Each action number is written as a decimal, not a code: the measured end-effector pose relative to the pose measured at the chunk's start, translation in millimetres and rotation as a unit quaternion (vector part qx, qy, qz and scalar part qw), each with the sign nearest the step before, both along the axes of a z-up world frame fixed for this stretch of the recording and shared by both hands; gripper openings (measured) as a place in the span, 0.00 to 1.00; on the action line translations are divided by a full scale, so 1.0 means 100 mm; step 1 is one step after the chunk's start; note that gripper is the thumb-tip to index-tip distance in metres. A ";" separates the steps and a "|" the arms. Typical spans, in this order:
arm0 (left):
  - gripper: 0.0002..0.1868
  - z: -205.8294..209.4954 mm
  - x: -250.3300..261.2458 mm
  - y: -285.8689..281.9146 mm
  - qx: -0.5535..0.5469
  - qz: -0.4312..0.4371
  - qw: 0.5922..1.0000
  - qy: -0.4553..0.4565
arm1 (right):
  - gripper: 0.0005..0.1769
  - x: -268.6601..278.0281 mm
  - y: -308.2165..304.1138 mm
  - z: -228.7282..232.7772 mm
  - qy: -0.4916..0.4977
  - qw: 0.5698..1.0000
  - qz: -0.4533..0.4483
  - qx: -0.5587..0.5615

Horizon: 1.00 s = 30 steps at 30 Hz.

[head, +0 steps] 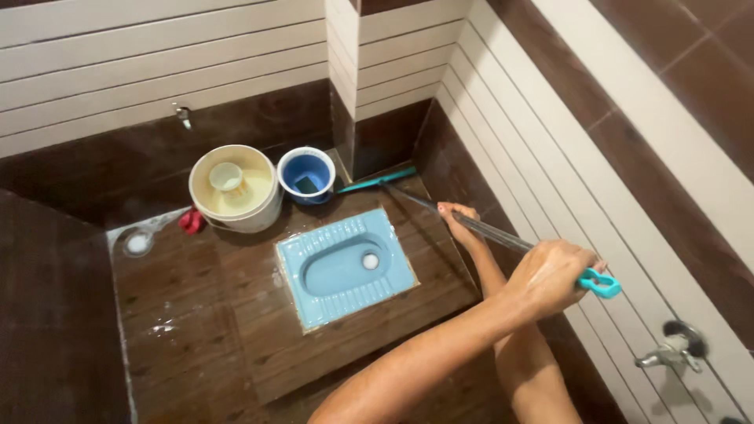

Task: The person pours water from a bucket onto a bathroom floor, scrubs the tiled surface using a squeegee, and wipes the area around a squat toilet.

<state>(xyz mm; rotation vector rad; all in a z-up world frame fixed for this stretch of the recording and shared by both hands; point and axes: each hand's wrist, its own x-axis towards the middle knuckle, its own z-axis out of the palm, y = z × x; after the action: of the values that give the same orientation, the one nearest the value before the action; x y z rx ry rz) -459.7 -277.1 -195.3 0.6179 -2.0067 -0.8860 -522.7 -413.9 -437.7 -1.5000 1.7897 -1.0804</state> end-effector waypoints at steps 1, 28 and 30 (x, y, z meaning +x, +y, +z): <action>0.15 0.03 -0.09 -0.02 0.013 -0.004 1.000 -0.009 | 0.15 -0.06 0.03 0.04 0.007 1.000 -0.012 0.015; 0.10 0.19 -0.15 -0.16 -0.053 -0.146 0.981 -0.113 | 0.18 -0.19 0.25 0.08 0.032 0.997 -0.021 0.062; 0.10 0.35 -0.38 -0.02 -0.039 -0.171 0.975 -0.136 | 0.18 -0.36 0.50 0.27 0.052 0.996 -0.012 0.072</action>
<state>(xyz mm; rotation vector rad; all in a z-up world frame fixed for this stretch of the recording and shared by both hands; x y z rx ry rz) -497.4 -278.7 -160.6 0.3696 -2.4318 -0.9577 -559.1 -364.4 -411.0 -1.4749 1.9183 -0.8791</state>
